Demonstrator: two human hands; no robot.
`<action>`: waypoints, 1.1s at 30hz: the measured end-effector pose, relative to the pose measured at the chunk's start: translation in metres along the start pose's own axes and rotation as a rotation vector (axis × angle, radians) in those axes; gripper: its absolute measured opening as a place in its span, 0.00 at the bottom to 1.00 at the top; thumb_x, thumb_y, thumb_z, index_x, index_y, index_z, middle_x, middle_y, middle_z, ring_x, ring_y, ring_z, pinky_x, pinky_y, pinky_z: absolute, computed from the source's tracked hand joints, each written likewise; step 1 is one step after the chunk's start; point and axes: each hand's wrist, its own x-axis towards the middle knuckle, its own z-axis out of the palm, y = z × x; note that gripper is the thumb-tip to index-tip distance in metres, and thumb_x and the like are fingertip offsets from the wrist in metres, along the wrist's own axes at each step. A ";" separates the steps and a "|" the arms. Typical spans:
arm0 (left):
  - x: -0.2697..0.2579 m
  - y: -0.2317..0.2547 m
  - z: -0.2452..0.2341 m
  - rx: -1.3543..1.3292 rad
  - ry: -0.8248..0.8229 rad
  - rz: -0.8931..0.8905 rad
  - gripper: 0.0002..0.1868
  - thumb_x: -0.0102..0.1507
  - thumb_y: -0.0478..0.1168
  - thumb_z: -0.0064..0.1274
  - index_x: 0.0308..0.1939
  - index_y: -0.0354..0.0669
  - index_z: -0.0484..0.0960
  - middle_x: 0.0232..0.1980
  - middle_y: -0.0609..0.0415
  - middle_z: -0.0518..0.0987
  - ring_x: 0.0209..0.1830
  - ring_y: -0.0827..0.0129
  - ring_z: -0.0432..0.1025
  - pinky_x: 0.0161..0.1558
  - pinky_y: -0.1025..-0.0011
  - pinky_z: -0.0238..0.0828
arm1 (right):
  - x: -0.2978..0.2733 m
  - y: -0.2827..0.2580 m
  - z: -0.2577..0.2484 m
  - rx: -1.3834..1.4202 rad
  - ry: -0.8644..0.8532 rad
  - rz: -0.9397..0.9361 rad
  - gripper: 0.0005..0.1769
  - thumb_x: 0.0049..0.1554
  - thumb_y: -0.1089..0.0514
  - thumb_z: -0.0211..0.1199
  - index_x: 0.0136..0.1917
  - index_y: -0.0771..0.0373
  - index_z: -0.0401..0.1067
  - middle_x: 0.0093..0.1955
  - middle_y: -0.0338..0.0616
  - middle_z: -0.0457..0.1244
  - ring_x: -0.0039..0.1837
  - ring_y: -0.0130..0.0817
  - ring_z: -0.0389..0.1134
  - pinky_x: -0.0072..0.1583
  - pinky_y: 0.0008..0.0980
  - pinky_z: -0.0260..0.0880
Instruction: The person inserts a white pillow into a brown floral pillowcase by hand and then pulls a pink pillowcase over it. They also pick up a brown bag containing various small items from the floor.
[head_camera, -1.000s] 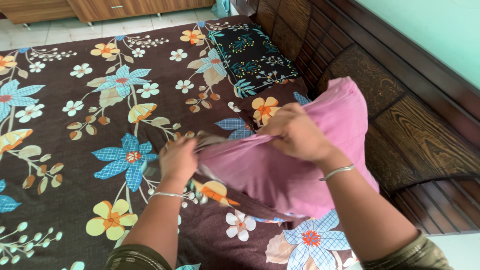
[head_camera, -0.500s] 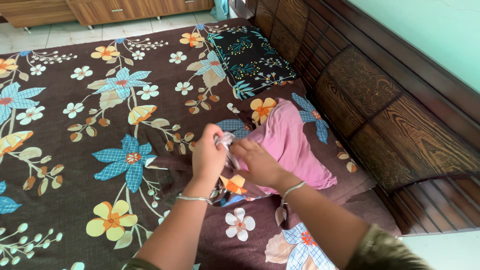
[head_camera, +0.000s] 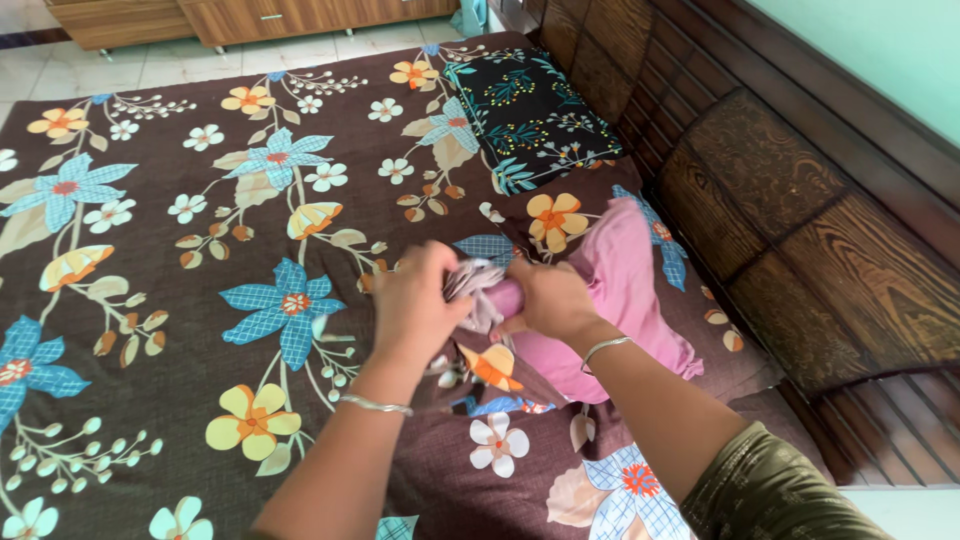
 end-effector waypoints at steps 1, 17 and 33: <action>0.000 0.002 -0.008 0.041 0.014 -0.076 0.30 0.50 0.51 0.67 0.50 0.52 0.71 0.53 0.52 0.77 0.56 0.56 0.72 0.59 0.42 0.62 | 0.002 -0.004 -0.001 0.010 0.056 0.030 0.47 0.29 0.33 0.83 0.53 0.58 0.69 0.42 0.50 0.69 0.49 0.52 0.70 0.57 0.44 0.65; 0.031 -0.054 -0.068 0.043 0.235 -0.169 0.26 0.55 0.33 0.58 0.58 0.54 0.80 0.50 0.47 0.83 0.50 0.49 0.77 0.49 0.58 0.73 | 0.021 -0.032 -0.059 0.338 0.382 -0.399 0.32 0.41 0.47 0.82 0.56 0.63 0.79 0.49 0.46 0.73 0.53 0.40 0.74 0.59 0.39 0.65; 0.033 -0.078 0.033 -1.347 -0.014 -0.590 0.23 0.56 0.20 0.41 0.53 0.30 0.81 0.46 0.41 0.83 0.40 0.57 0.79 0.41 0.61 0.78 | 0.013 -0.002 -0.010 0.509 0.047 -0.288 0.42 0.34 0.56 0.81 0.60 0.64 0.68 0.56 0.50 0.65 0.60 0.43 0.67 0.61 0.37 0.68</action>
